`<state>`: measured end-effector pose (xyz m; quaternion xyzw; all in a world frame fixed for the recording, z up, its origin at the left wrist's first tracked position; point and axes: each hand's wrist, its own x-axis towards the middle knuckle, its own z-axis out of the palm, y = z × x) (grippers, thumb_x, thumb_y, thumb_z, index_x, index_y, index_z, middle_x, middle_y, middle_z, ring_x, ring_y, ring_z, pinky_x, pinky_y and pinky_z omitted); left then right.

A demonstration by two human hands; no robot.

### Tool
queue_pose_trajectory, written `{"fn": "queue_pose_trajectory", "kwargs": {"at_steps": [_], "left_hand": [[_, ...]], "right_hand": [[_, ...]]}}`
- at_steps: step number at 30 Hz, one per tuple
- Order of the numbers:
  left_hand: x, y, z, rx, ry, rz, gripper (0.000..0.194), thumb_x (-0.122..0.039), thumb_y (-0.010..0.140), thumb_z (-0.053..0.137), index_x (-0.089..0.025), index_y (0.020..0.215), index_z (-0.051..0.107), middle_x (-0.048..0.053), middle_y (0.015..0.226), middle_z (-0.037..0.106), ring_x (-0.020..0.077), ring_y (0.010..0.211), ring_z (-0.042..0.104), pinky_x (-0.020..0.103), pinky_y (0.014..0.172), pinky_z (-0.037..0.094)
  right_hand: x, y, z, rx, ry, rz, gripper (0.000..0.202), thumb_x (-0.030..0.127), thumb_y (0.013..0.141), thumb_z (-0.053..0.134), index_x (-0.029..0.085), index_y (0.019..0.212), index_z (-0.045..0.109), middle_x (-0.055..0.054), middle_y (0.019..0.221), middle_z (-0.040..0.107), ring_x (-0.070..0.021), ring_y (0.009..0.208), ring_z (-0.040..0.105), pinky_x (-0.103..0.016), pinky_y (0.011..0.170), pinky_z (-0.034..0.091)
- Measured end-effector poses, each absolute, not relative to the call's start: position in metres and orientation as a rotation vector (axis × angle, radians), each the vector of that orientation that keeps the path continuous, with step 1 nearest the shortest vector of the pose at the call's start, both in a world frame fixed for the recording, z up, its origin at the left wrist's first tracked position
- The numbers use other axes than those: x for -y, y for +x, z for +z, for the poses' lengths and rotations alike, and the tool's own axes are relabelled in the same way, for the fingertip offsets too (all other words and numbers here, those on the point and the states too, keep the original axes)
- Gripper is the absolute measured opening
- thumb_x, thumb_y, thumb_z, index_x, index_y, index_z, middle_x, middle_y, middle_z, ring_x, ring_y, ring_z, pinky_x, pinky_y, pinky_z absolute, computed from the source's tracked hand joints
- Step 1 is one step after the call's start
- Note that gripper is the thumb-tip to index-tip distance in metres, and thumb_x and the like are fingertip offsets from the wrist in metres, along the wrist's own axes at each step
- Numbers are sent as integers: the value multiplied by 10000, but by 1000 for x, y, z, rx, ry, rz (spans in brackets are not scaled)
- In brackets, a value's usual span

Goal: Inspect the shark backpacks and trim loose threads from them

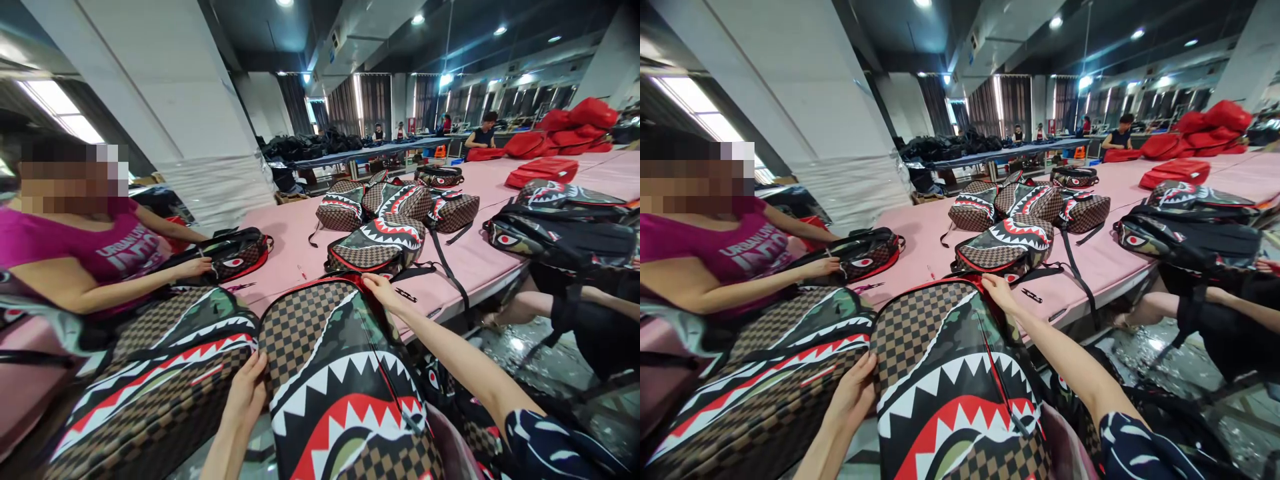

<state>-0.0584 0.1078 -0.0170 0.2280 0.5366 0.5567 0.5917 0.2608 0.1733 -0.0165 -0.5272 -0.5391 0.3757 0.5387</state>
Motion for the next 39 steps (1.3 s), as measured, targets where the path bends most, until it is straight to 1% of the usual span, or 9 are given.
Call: {"fn": "queue_pose_trajectory", "kwargs": {"at_steps": [5, 10, 15, 18, 23, 26, 32, 35, 39], "left_hand": [[-101, -69, -11, -1394, 726, 1290, 276, -141, 596, 659, -179, 868, 632, -17, 762, 662, 121, 678, 609, 230, 647, 511], [-99, -89, -8, -1743, 1126, 1508, 393, -303, 451, 749, -185, 795, 602, -35, 727, 613, 143, 669, 570, 267, 655, 490], [-52, -106, -19, -1450, 1620, 1322, 225, -341, 591, 689, -196, 598, 518, 3, 700, 585, 194, 734, 600, 319, 698, 505], [-15, -117, -37, -1279, 2093, 1161, 270, -253, 736, 578, -205, 499, 458, 8, 627, 561, 198, 790, 598, 318, 742, 495], [7, -128, -66, -1249, 2638, 932, 243, -106, 822, 441, -226, 678, 595, 27, 861, 621, 162, 915, 565, 278, 804, 483], [2, -126, -63, -1190, 2758, 696, 263, -83, 836, 411, -217, 683, 579, 22, 822, 613, 172, 997, 531, 306, 887, 453], [-15, -115, -23, -1206, 2523, 616, 290, -36, 785, 380, -190, 622, 562, 14, 706, 606, 164, 921, 554, 280, 806, 456], [-36, -103, -6, -1327, 2329, 697, 302, -27, 730, 344, -175, 713, 607, 20, 787, 631, 125, 782, 573, 247, 742, 457], [-79, -64, 3, -1492, 2133, 687, 343, -68, 775, 322, -144, 948, 609, 41, 948, 659, 117, 891, 593, 242, 841, 432]], "right_hand": [[-164, 234, 8, 1275, -1162, 1115, 272, 319, 640, 648, 117, 822, 635, -24, 714, 630, -131, 630, 555, -265, 633, 459], [-126, 258, 52, 1480, -976, 1105, 211, 244, 625, 696, 135, 787, 619, 0, 738, 621, -105, 662, 552, -222, 629, 426], [-50, 280, 37, 1833, -871, 1067, 82, 214, 776, 615, 147, 729, 613, -47, 834, 645, -140, 795, 594, -273, 720, 470], [2, 279, 0, 2006, -749, 871, 226, 252, 889, 491, 161, 716, 605, -59, 815, 641, -140, 857, 585, -303, 800, 453], [46, 268, -66, 2263, -711, 610, 294, 229, 943, 355, 171, 759, 577, -39, 782, 633, -131, 886, 561, -297, 800, 430], [48, 264, -88, 2318, -746, 489, 249, 165, 928, 365, 169, 795, 575, -36, 808, 638, -134, 926, 547, -291, 814, 429], [44, 266, -92, 2328, -729, 463, 210, 119, 903, 395, 174, 822, 580, -38, 831, 634, -147, 951, 554, -316, 838, 424], [44, 269, -94, 2348, -761, 497, 216, 142, 902, 394, 195, 839, 594, -48, 853, 636, -157, 945, 570, -329, 828, 438], [43, 271, -101, 2399, -815, 503, 180, 170, 880, 445, 245, 844, 606, -41, 843, 648, -174, 919, 592, -343, 801, 470]]}}
